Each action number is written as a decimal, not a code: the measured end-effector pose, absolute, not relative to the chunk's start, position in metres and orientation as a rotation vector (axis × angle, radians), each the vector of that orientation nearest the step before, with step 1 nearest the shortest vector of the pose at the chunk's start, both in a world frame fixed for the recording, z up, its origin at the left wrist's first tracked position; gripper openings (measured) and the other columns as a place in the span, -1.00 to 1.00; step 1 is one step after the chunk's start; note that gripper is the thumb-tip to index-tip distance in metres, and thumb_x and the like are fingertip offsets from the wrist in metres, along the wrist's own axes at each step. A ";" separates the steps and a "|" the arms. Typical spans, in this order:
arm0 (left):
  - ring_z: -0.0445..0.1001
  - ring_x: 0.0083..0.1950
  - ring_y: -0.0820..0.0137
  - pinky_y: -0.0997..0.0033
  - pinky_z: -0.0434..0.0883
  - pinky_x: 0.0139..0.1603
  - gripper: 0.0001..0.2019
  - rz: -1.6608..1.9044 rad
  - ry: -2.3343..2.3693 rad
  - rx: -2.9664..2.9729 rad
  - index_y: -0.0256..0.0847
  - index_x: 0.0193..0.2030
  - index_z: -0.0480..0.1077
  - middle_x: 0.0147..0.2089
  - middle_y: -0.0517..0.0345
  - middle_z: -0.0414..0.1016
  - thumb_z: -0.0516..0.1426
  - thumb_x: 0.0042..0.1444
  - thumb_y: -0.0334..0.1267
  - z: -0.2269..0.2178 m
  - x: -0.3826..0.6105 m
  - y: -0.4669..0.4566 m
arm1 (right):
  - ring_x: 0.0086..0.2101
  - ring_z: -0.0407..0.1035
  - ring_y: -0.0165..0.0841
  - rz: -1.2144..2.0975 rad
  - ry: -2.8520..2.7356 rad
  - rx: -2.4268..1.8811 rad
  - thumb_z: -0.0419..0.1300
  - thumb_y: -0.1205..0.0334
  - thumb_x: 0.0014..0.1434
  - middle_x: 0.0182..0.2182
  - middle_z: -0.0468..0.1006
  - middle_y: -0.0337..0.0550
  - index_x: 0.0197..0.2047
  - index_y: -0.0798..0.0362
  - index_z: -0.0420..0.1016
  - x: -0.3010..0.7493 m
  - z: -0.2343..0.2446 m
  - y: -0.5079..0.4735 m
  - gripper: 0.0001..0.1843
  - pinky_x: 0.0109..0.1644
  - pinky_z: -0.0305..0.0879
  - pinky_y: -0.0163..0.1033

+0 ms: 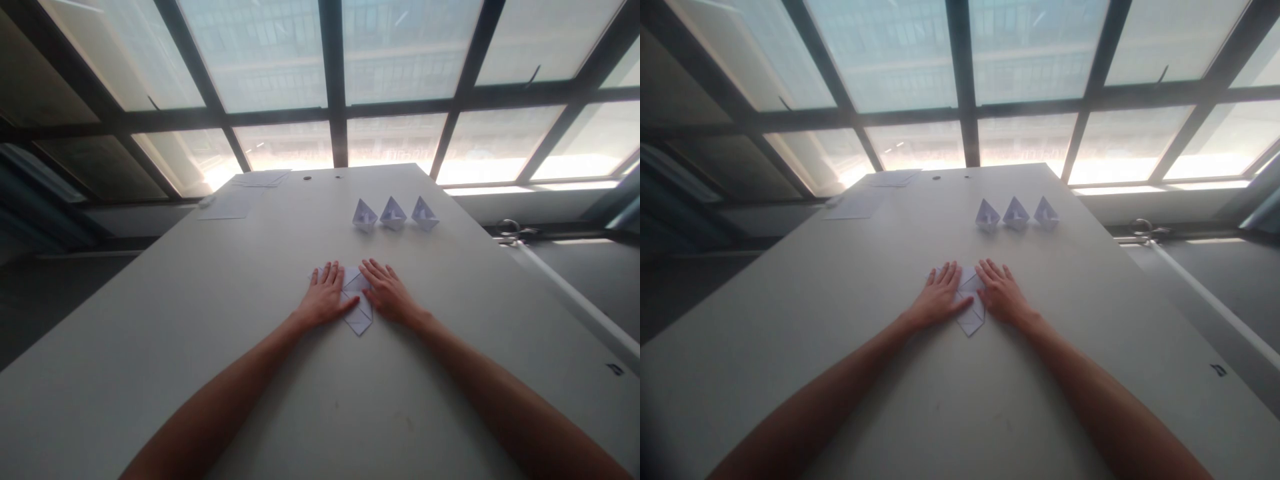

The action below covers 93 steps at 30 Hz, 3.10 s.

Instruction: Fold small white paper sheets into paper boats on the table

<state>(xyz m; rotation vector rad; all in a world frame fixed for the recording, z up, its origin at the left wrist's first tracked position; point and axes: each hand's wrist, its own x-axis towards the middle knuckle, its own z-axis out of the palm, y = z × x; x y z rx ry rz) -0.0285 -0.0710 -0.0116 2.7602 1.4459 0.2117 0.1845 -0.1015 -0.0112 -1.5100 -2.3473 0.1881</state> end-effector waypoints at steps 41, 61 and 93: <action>0.21 0.26 0.10 0.12 0.20 0.21 -0.43 0.127 0.969 3.043 -0.07 0.39 0.12 0.33 -0.02 0.25 0.02 0.32 0.06 0.018 -0.023 -0.088 | 0.30 0.13 -0.19 0.253 -2.346 -1.388 -0.03 0.27 0.39 0.27 0.34 -0.09 0.23 -0.07 0.41 0.199 -0.015 -0.094 -0.59 0.35 -0.01 0.13; 0.50 -0.01 0.29 0.26 0.41 0.07 -0.73 0.545 1.067 2.792 -0.07 0.14 0.40 -0.03 0.10 0.57 0.02 0.38 -0.19 0.009 -0.029 -0.070 | -0.13 0.52 -0.31 0.276 -2.194 -1.272 0.11 0.30 0.30 -0.14 0.65 -0.15 -0.03 -0.03 0.60 0.209 -0.007 -0.094 -0.73 0.02 0.34 -0.26; -0.21 0.52 0.18 0.07 -0.07 0.45 -0.44 0.200 1.095 2.857 -0.18 0.48 -0.07 0.52 -0.05 -0.13 -0.14 0.40 -0.08 -0.014 -0.025 -0.075 | 0.41 -0.28 -0.18 -0.022 -2.348 -1.533 -0.15 0.16 0.40 0.39 0.04 0.11 0.39 0.24 0.14 0.154 -0.004 -0.134 -0.42 0.45 -0.46 0.11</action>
